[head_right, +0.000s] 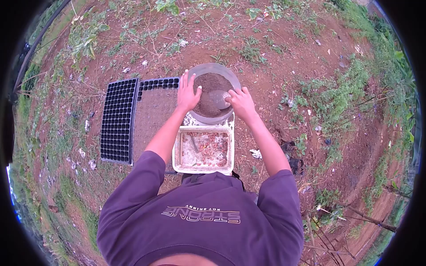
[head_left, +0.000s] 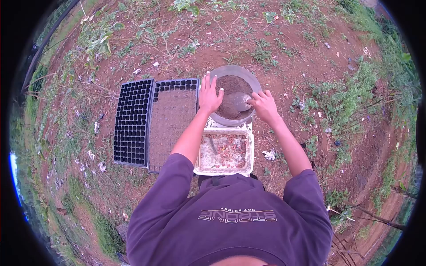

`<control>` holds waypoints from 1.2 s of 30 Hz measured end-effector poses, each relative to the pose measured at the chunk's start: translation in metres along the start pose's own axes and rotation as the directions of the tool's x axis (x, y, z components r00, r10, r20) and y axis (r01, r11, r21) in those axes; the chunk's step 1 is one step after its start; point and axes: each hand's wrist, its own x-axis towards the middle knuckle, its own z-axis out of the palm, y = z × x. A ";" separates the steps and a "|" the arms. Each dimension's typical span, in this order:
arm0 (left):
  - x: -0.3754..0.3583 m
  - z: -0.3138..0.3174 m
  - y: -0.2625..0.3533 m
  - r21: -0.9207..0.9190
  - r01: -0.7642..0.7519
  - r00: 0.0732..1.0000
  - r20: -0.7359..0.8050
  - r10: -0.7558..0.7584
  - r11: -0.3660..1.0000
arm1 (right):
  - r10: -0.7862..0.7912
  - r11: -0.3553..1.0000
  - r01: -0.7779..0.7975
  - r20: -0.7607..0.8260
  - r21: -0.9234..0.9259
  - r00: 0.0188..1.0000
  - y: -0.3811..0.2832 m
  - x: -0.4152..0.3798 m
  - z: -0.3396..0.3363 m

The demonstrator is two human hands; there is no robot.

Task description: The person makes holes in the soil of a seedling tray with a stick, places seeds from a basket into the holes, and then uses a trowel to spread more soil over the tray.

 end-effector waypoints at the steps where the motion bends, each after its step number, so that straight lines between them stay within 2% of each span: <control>1: 0.002 -0.001 0.000 0.007 -0.012 1.000 -0.003 0.013 1.000 | 0.009 1.000 -0.009 -0.012 0.000 1.000 -0.001 0.002 0.002; 4: 0.000 -0.003 0.001 -0.062 -0.010 1.000 -0.002 0.010 0.998 | 0.093 0.980 -0.094 0.017 0.176 0.996 -0.009 0.004 0.010; 9: 0.000 -0.001 0.001 -0.013 0.002 1.000 0.002 -0.002 1.000 | 0.154 0.972 -0.160 0.046 0.174 0.987 -0.017 0.009 0.014; 14: 0.000 -0.005 0.002 -0.056 0.004 1.000 0.021 -0.003 0.998 | 0.175 0.978 -0.164 -0.070 0.130 0.982 -0.008 0.006 0.005; 19: 0.000 -0.006 0.004 -0.065 0.008 1.000 0.018 -0.007 0.998 | 0.167 0.978 -0.160 -0.042 0.131 0.985 -0.013 0.008 0.011; 21: -0.001 -0.005 0.003 -0.073 0.002 1.000 0.011 -0.001 0.997 | 0.186 0.959 -0.186 0.020 0.214 0.982 -0.018 0.008 0.017; 26: -0.001 -0.006 0.001 -0.076 -0.015 1.000 -0.003 0.015 0.997 | 0.253 0.946 -0.254 0.028 0.201 0.967 -0.019 0.006 0.008; 28: -0.001 -0.004 0.002 -0.073 -0.021 1.000 -0.011 0.020 0.997 | 0.296 0.941 -0.285 -0.036 0.182 0.955 -0.019 0.003 0.005; 36: -0.001 -0.003 0.000 -0.075 -0.022 1.000 -0.009 0.022 0.997 | 0.411 0.894 -0.380 -0.096 0.236 0.907 -0.016 -0.011 -0.006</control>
